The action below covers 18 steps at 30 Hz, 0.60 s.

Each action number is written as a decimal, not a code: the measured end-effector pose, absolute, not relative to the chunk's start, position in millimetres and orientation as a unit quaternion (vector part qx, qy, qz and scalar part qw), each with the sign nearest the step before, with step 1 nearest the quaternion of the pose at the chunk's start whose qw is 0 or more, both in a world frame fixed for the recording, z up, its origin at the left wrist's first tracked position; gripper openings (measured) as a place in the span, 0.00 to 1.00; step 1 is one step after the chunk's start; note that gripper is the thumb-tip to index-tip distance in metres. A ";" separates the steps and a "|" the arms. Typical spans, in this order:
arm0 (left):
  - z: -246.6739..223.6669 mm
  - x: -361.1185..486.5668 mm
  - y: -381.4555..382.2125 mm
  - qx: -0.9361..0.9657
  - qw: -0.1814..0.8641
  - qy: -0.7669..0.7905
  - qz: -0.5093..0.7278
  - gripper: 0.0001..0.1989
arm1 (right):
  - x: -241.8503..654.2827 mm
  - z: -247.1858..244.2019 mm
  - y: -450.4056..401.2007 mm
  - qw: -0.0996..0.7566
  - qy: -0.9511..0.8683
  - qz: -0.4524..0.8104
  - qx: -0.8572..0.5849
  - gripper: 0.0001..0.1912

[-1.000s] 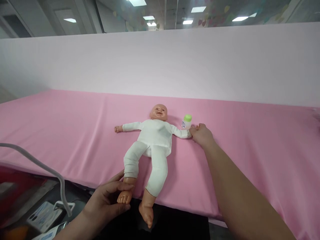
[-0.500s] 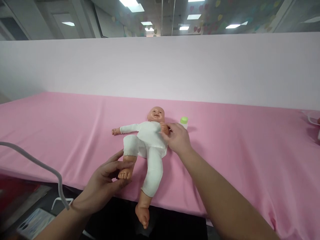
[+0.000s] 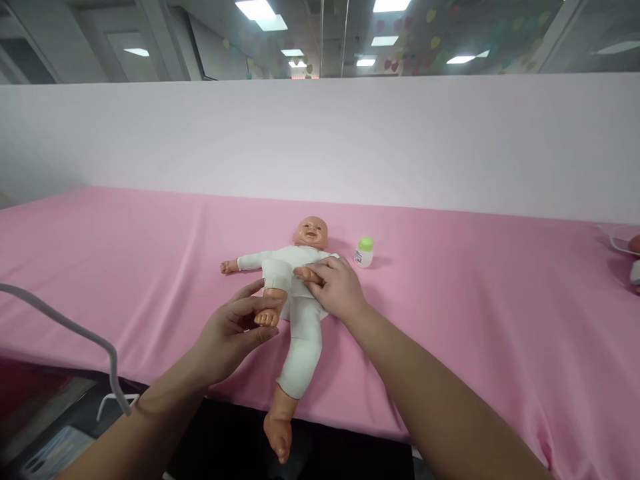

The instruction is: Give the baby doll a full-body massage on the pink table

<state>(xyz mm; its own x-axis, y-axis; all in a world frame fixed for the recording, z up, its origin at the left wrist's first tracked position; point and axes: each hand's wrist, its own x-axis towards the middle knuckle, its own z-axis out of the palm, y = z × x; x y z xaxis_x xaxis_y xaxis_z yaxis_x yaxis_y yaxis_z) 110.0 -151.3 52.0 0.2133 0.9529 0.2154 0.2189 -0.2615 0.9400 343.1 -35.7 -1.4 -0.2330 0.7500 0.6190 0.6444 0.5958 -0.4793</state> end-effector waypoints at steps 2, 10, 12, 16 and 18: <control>53.0 106.1 -163.1 0.661 0.408 0.454 0.436 0.15 | 347.3 -0.1 -33.8 0.487 -0.735 0.134 -0.453 0.15; 20.1 78.7 -221.1 0.622 0.436 0.487 0.431 0.14 | 403.7 15.0 -17.8 0.584 -0.514 0.258 -0.573 0.22; 7.6 74.2 -229.1 0.618 0.430 0.493 0.435 0.15 | 423.5 13.9 -12.4 0.548 -0.477 0.234 -0.646 0.24; -3.1 74.4 -239.1 0.618 0.453 0.491 0.415 0.14 | 455.0 1.0 -1.3 0.465 -0.463 0.240 -0.716 0.24; -2.0 78.3 -241.7 0.634 0.455 0.484 0.396 0.13 | 463.6 -7.3 2.8 0.436 -0.479 0.246 -0.721 0.24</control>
<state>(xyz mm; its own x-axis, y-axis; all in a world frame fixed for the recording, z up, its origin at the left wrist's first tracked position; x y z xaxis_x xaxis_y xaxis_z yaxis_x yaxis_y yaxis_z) 78.3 -241.7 -2.0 0.2186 0.9739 0.0615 0.2538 -0.1176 0.9601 463.6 2.8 -7.3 0.4199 0.9054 0.0631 0.4759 -0.1605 -0.8647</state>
